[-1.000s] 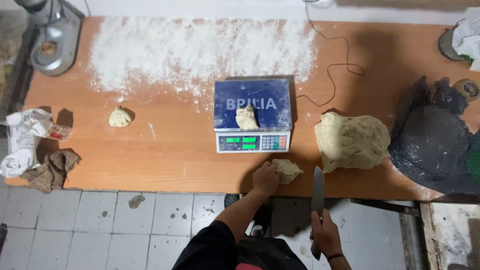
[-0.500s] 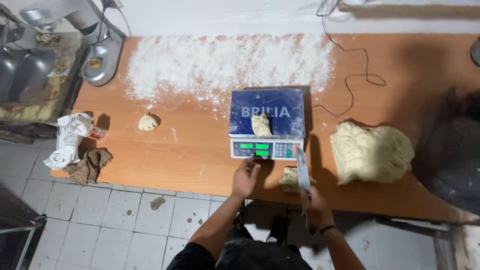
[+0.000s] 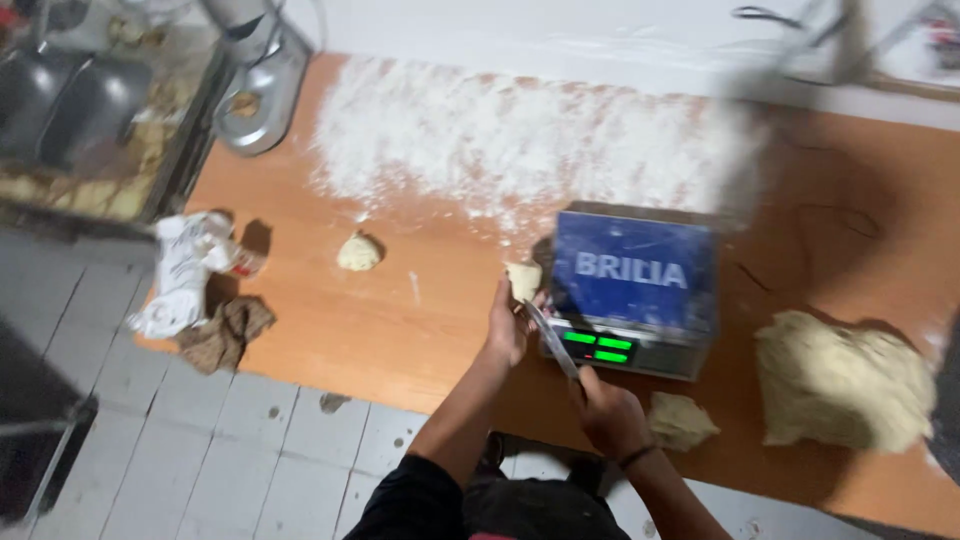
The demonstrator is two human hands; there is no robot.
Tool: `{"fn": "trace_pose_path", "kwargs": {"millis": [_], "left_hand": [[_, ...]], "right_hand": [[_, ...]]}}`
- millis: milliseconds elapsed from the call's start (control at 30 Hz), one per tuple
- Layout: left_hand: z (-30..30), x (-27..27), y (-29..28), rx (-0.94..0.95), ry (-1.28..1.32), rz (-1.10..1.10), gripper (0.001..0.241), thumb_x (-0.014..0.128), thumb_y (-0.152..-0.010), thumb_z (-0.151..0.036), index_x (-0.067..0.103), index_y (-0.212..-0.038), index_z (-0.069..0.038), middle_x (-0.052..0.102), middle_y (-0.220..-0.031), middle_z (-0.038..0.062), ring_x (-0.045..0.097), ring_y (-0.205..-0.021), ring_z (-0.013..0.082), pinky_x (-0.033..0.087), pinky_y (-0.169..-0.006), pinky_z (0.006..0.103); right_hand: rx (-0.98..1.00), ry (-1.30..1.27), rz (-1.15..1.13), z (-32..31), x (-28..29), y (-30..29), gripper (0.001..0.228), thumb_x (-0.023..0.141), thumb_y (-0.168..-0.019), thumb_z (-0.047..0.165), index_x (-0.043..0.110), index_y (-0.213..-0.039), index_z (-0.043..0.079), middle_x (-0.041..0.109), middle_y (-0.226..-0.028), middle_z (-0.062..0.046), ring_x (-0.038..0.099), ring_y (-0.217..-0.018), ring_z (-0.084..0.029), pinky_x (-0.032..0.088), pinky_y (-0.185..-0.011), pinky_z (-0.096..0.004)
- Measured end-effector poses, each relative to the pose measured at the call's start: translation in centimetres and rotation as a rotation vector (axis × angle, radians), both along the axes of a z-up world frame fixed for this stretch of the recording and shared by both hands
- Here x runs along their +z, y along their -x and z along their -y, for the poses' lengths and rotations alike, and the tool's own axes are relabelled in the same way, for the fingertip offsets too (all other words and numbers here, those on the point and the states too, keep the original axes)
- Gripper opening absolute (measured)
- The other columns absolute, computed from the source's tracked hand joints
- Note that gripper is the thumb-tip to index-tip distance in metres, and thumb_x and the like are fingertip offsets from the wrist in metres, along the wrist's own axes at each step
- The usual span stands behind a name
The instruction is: Portioning a large mass of dough into individual pieces using a knife and a digital scale.
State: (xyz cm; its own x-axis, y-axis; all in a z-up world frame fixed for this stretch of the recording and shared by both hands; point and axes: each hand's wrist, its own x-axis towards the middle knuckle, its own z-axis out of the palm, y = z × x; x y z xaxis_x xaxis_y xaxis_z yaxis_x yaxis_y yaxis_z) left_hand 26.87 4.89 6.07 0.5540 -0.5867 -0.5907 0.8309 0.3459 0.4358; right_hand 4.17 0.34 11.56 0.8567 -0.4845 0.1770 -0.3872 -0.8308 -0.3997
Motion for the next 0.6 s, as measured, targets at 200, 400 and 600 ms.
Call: {"fn": "trace_pose_path", "kwargs": {"millis": [200,400,600], "left_hand": [[-7.1,1.4,-10.7,0.05,-0.709,0.824,0.061,0.065,-0.097,-0.017,0.04,-0.15,-0.003,0.054,-0.139,0.017,0.062,-0.123,0.0307,0.057,-0.107,0.0446],[-11.2,-7.6,-20.5,-0.539,-1.301,1.188,0.069,0.05,-0.102,-0.014,0.021,-0.164,-0.019,0.028,-0.166,0.006,0.026,-0.152,0.03,0.029,-0.125,0.0472],[-11.3,-3.8,-18.2,0.142,-1.04,1.746,0.049,0.049,-0.105,-0.019,0.03,-0.149,-0.01,0.05,-0.146,0.012,0.049,-0.128,0.0336,0.042,-0.105,0.0496]], "right_hand": [[-0.238,-0.572,-0.434,-1.5,-2.9,-0.4,0.026,0.052,-0.097,0.041,0.057,-0.109,0.018,0.072,-0.076,-0.015,0.065,-0.067,-0.042,0.043,-0.065,-0.055],[-0.274,-0.655,-0.569,-2.9,-3.9,1.3,0.025,0.051,-0.098,0.045,0.057,-0.103,0.02,0.071,-0.069,-0.011,0.061,-0.059,-0.039,0.041,-0.063,-0.053],[-0.343,-0.602,-0.52,-2.0,-4.0,5.5,0.027,0.051,-0.099,0.041,0.057,-0.104,0.016,0.066,-0.063,-0.009,0.059,-0.053,-0.032,0.042,-0.059,-0.051]]}}
